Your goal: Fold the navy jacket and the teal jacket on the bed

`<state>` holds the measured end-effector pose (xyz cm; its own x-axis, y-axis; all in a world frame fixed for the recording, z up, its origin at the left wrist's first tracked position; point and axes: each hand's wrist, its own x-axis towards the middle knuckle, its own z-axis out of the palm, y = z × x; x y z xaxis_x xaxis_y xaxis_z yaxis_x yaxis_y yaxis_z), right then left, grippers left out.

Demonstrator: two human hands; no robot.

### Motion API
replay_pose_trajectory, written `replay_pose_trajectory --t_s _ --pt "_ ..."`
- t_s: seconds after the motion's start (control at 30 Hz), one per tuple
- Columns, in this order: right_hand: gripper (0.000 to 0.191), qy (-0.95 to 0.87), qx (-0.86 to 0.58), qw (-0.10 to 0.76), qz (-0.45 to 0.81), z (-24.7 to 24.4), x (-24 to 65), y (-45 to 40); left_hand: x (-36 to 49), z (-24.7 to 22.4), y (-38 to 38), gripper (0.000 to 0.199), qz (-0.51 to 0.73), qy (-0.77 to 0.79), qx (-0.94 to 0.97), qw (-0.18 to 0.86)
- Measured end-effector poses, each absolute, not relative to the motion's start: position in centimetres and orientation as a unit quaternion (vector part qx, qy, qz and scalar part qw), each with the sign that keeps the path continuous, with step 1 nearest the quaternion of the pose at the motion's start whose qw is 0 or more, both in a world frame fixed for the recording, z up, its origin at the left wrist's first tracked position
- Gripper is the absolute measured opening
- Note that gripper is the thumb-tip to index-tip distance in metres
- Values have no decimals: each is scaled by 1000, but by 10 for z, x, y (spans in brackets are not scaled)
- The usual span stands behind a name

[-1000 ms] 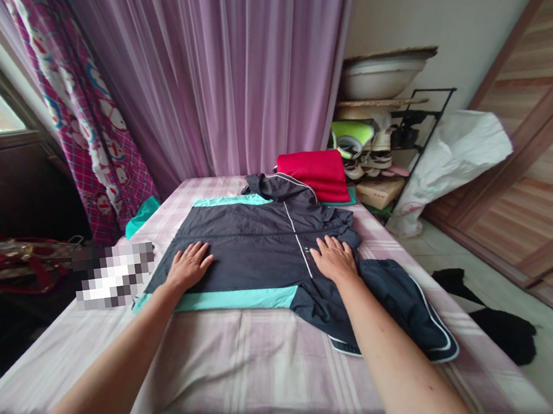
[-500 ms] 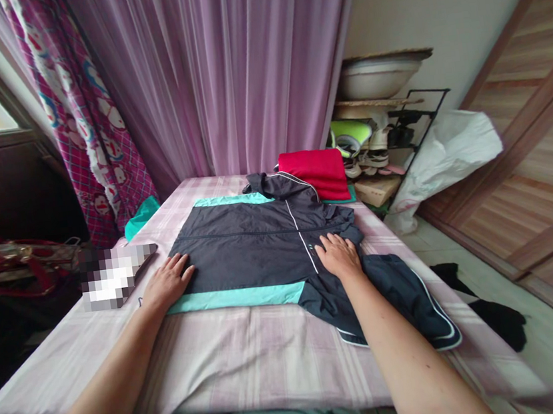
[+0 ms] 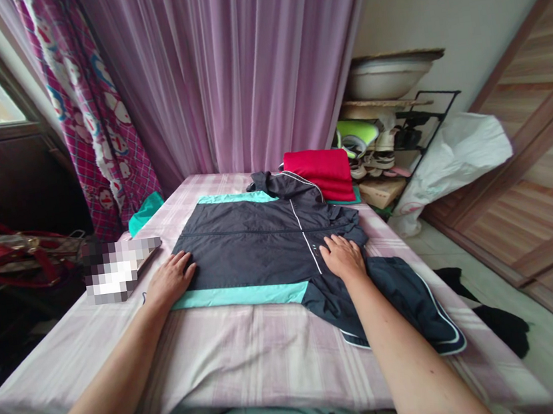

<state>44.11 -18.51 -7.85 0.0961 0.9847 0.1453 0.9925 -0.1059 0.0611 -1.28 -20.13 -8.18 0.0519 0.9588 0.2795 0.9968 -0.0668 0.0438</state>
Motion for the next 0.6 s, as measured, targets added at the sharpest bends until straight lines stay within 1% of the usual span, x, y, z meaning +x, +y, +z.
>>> replay_pose_trajectory --t_s 0.3,0.6 --pt "52 -675 -731 41 -89 -85 446 -183 -13 -80 -201 47 -99 -667 -733 91" --pt "49 -670 -735 48 -92 -88 446 -182 -12 -75 -203 45 -107 -676 -725 74"
